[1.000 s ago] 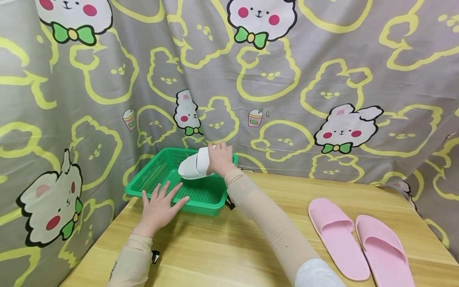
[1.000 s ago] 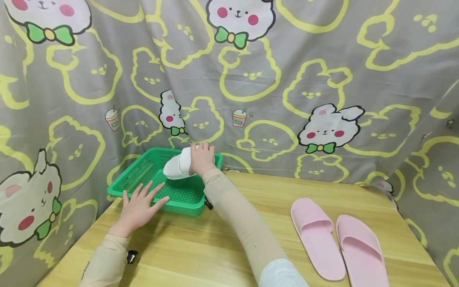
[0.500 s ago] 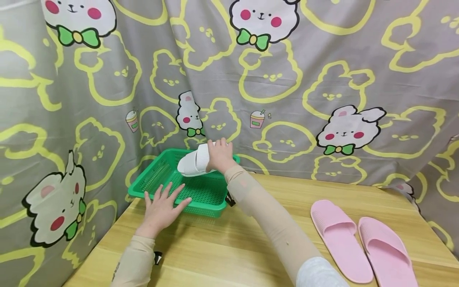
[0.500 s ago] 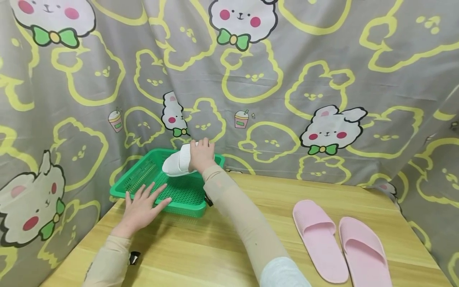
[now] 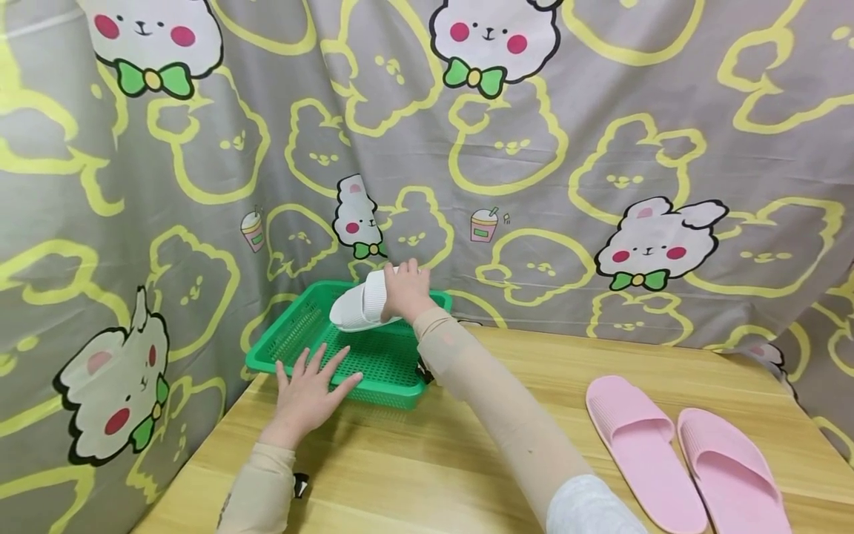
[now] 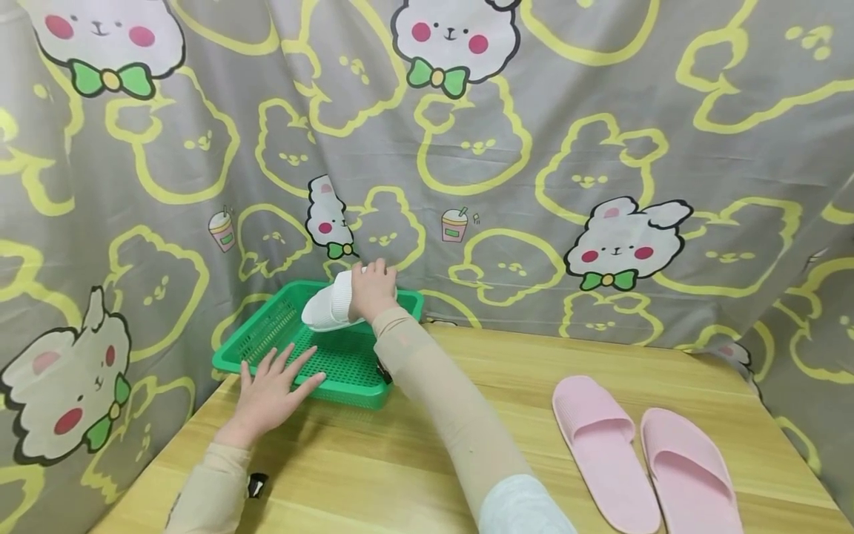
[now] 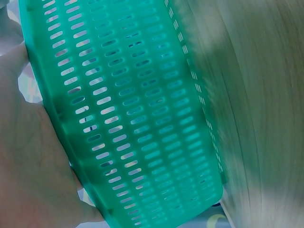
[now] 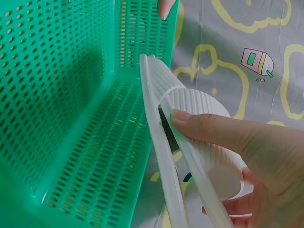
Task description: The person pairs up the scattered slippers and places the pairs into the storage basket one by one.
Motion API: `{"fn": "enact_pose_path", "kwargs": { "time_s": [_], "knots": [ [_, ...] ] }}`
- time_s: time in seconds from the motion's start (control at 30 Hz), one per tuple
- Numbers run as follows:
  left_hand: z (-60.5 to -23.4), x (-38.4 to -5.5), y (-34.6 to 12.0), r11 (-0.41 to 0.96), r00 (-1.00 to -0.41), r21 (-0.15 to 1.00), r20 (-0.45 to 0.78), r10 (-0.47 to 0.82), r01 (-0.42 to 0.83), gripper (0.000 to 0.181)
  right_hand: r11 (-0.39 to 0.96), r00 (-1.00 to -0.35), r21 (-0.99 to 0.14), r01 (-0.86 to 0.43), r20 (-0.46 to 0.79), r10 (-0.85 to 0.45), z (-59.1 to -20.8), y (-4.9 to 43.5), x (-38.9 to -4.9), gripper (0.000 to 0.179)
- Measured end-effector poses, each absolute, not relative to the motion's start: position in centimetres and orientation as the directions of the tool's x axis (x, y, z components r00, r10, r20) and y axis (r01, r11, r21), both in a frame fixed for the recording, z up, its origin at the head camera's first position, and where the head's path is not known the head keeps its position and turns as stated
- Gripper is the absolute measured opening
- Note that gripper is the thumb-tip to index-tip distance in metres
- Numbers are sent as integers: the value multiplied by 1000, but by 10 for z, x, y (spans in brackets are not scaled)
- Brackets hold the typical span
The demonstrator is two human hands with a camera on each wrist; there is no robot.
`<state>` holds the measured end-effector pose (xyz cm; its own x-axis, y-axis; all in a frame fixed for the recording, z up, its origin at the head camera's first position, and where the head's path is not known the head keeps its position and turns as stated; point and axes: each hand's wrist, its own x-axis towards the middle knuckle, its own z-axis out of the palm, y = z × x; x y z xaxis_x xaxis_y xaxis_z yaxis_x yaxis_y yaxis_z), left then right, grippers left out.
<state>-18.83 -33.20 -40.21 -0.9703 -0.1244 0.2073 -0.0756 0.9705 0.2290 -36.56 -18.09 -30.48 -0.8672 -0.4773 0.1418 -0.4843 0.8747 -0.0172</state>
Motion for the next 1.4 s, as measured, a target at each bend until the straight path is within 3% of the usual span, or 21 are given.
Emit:
{"fn": "enact_pose_path", "kwargs": {
  "time_s": [0.73,1.4],
  "knots": [
    [-404,-188,-330,969,-966,231,219,-140,-88,74,891,-896,-93,-445,49,-442,-322,-194,-370,110],
    [-404,-192,-328,970,-968,225,209,-140,-92,73,898,-905,-125,-423,2,-426,-343,-199,-373,101]
  ]
}}
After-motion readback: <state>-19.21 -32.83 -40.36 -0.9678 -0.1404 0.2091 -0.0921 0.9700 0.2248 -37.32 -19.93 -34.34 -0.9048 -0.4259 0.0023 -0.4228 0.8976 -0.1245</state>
